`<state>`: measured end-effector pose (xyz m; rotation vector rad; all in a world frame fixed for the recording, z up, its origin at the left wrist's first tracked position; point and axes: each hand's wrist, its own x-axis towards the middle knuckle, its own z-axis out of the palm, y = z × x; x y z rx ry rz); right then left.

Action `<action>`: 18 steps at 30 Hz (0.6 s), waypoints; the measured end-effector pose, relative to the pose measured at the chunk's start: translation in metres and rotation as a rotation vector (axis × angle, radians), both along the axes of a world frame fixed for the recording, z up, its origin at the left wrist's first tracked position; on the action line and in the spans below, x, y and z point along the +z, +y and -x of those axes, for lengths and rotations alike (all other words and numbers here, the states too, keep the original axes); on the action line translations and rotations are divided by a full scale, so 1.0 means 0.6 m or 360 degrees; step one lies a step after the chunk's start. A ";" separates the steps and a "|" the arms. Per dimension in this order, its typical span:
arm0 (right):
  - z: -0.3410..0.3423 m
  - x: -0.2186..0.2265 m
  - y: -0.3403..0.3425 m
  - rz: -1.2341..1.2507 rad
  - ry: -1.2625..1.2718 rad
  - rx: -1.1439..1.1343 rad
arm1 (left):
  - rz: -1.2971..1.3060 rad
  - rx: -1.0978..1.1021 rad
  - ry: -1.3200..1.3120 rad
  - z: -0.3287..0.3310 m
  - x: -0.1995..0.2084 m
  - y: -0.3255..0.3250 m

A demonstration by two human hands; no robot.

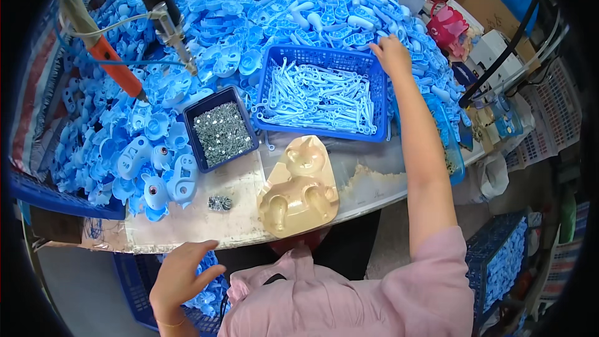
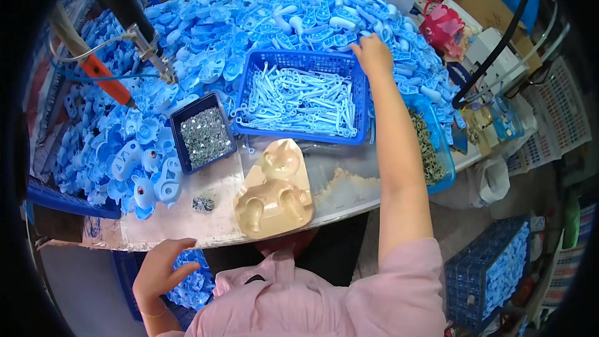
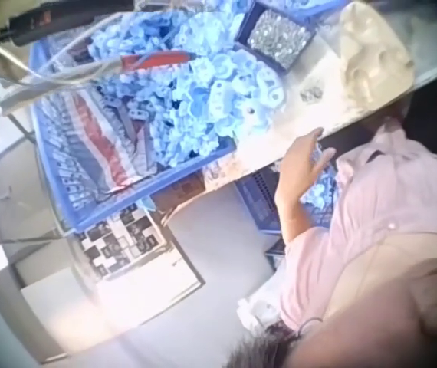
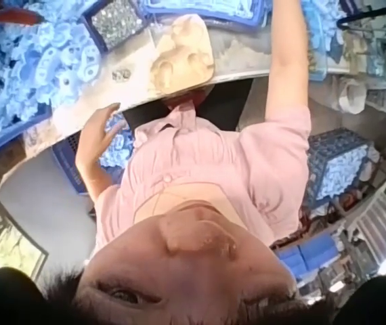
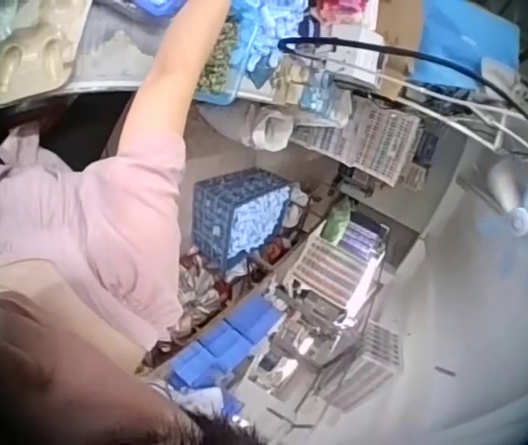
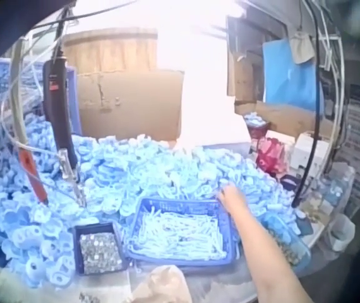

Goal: Assembling blue plastic toy parts using a heat gun and a pneumatic press at a factory workbench.

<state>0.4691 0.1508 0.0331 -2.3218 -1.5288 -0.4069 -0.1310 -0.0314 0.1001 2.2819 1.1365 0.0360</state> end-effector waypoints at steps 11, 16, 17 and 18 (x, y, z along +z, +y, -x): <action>0.130 0.101 -0.231 0.0317 0.1843 0.1262 | -0.0153 -0.0409 -0.0956 -0.232 -0.050 0.048; 0.251 0.065 -0.308 0.0925 0.1998 0.1799 | -0.0012 -0.0524 -0.1084 -0.301 -0.108 0.033; 0.243 0.067 -0.310 0.0913 0.1994 0.1777 | -0.0193 -0.0585 -0.1226 -0.309 -0.120 0.035; 0.234 0.068 -0.306 0.1030 0.2066 0.1818 | -0.0379 -0.0635 -0.1363 -0.314 -0.124 0.036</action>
